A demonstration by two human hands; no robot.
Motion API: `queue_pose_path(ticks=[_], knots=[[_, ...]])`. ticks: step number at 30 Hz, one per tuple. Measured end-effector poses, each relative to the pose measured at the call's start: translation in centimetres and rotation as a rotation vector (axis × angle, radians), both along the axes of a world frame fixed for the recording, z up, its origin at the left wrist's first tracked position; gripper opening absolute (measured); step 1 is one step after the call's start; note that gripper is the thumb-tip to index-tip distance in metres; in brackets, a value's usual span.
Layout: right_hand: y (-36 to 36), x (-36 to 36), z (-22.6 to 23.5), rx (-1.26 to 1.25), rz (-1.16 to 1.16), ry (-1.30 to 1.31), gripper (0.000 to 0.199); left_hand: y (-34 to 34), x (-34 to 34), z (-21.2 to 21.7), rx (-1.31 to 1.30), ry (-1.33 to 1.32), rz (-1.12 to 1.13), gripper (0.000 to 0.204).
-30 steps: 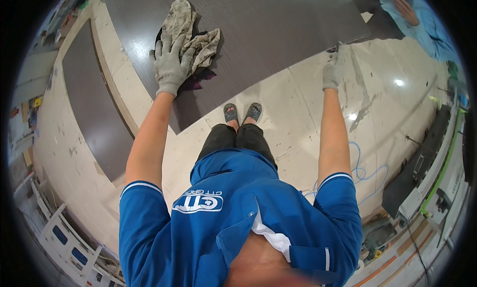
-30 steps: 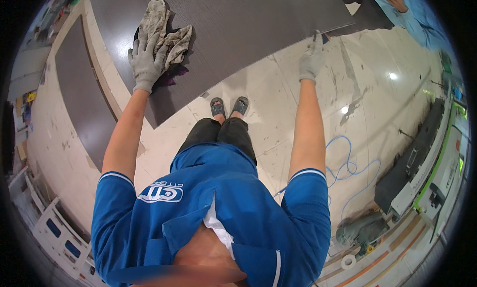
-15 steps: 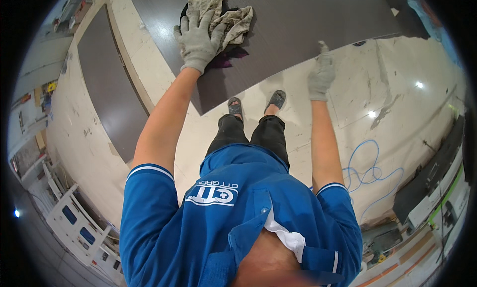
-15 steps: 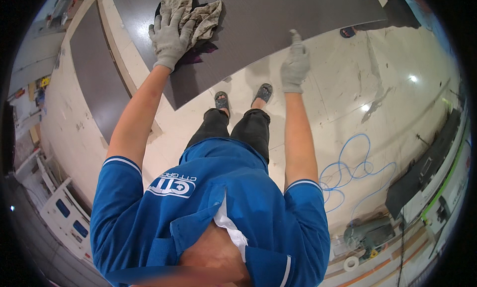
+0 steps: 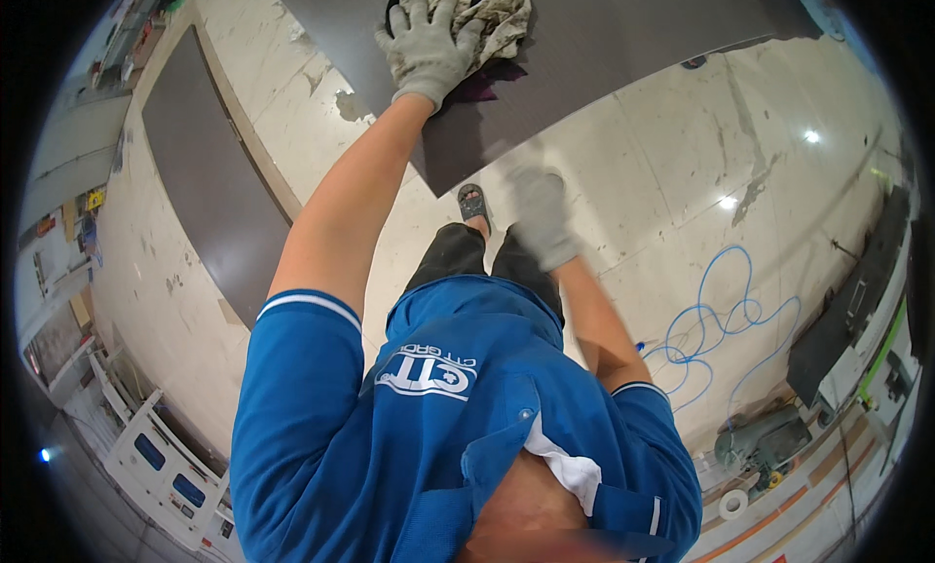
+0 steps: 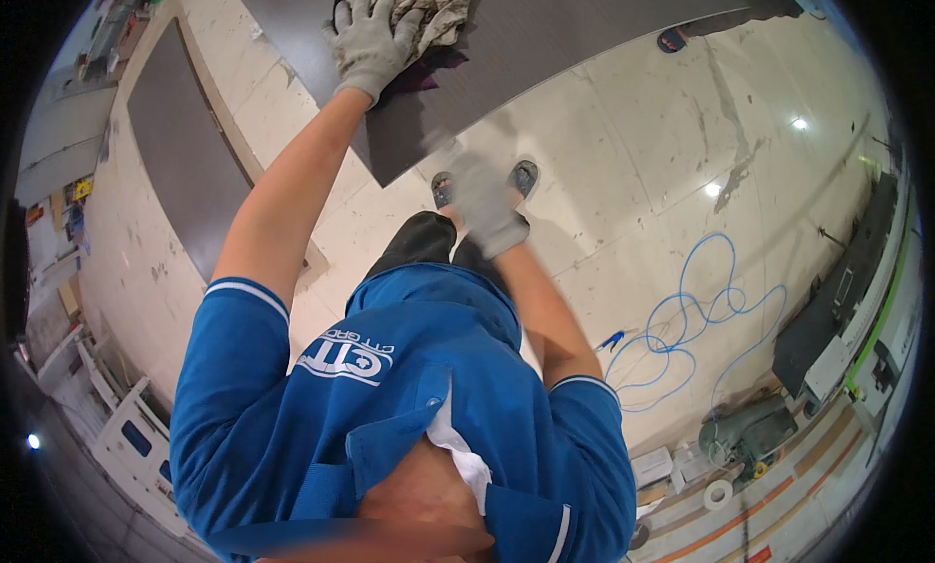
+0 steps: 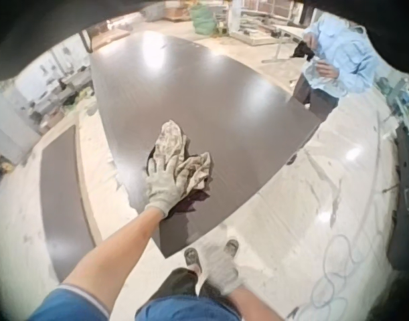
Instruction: The person wipes a large flat panel with a cloth and uses a scraper to remove residue. They repeatedly wipe and scrape the surface, moving around the panel to cover different areas.
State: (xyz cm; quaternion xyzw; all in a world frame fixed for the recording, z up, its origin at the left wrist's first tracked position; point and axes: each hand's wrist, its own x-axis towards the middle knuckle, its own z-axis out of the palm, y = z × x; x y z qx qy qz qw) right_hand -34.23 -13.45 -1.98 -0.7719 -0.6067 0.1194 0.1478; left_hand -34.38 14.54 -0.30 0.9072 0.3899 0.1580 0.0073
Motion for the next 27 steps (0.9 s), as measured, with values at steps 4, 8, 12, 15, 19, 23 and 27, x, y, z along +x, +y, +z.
queue_pose_path(ticks=[4,8,12,15,19,23,27], knots=[[1.3,7.8,3.4,0.266,-0.592,-0.114,0.020,0.1,0.3,-0.1,0.004,-0.029,0.007,0.064],[1.4,-2.7,0.7,-0.021,-0.017,-0.260,0.022,0.3,0.3,-0.1,-0.022,-0.053,0.000,0.063],[0.6,-7.1,-0.7,0.143,0.127,-0.055,0.017,0.1,0.1,0.0,0.001,-0.114,-0.028,0.061],[1.7,-3.1,1.1,0.129,-0.229,-0.017,0.033,0.7,-0.2,0.6,0.016,-0.208,-0.099,0.061],[2.9,-5.3,3.9,-0.035,0.334,-0.083,0.043,1.7,-2.2,2.7,-0.097,-0.457,-0.145,0.063],[0.2,-7.9,3.2,-0.036,0.059,0.251,0.047,-1.4,-7.9,4.7,-0.039,-0.626,-0.406,0.051],[-4.3,-0.4,1.5,0.175,-0.336,0.209,0.043,-8.2,-13.2,3.8,-0.243,-0.090,-0.755,0.054]])
